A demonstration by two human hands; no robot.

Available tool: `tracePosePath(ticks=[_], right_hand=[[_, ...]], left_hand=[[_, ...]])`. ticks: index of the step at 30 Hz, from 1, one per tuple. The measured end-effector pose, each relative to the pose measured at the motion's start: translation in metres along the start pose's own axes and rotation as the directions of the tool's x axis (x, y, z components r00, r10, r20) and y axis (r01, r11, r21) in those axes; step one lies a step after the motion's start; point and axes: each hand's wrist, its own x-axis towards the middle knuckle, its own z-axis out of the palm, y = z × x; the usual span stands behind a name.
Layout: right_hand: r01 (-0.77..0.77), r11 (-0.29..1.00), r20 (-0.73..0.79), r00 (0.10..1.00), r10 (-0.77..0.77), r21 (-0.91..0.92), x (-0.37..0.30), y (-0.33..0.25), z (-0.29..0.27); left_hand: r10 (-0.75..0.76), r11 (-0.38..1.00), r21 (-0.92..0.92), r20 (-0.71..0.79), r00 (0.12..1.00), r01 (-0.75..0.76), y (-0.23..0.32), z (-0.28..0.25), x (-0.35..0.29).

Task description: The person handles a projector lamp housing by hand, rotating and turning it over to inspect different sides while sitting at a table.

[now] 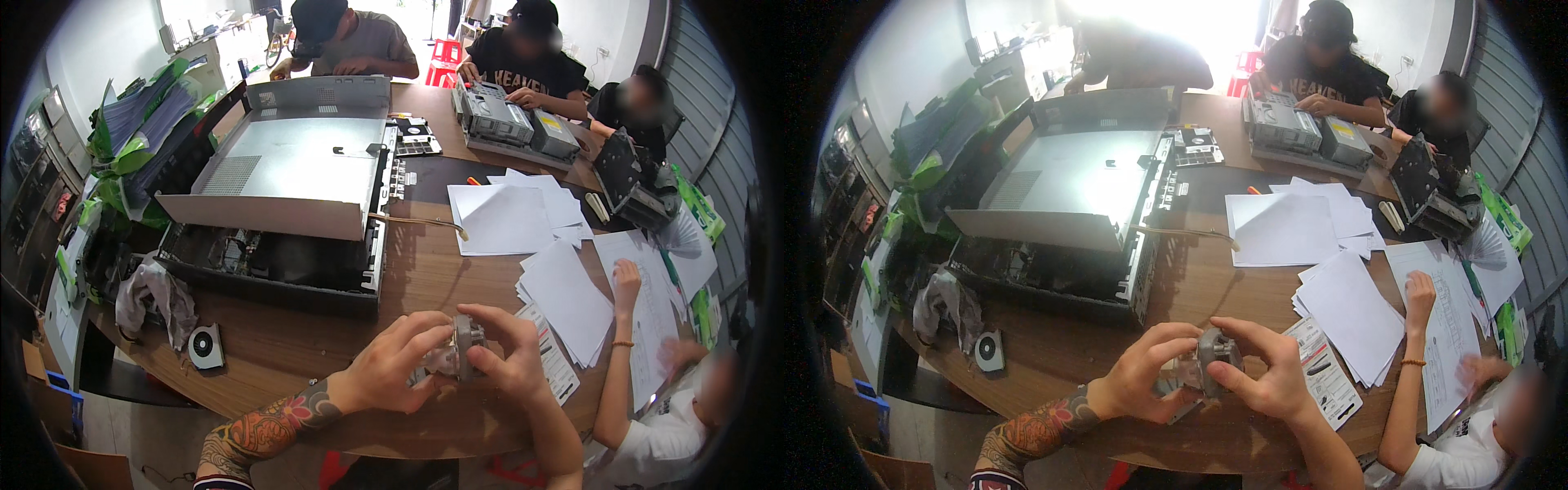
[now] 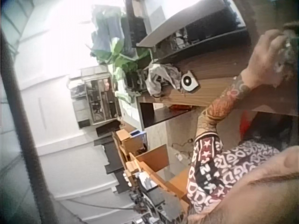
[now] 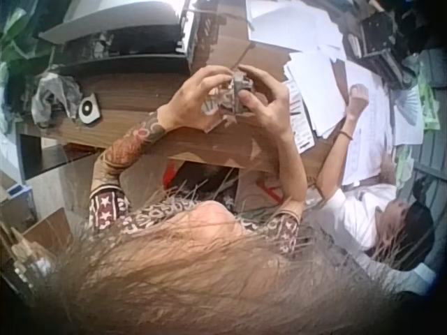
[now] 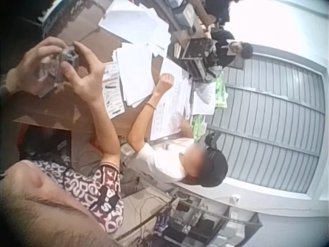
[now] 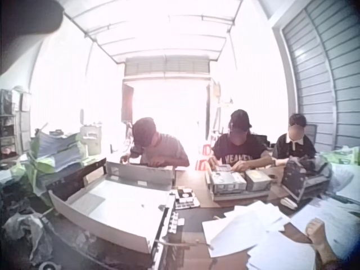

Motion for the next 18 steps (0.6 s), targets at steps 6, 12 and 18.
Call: tracePosePath(ticks=[6, 12, 18], right_hand=[[0.014, 1.0, 0.013, 1.0, -0.013, -0.028, 0.0013, -0.003, -0.0005], [0.014, 0.999, -0.015, 1.0, -0.015, -0.033, 0.0004, -0.0017, 0.0005], [0.024, 0.999, -0.014, 1.0, -0.025, -0.023, 0.0009, 0.0029, 0.0017]], left_hand=[[0.013, 1.0, -0.027, -0.039, 0.999, -0.014, 0.0002, 0.0011, 0.0025], [0.009, 0.998, -0.068, -0.047, 0.999, -0.012, 0.001, -0.0001, 0.0035], [0.021, 0.997, -0.068, -0.042, 0.999, -0.024, -0.0016, 0.001, 0.0024]])
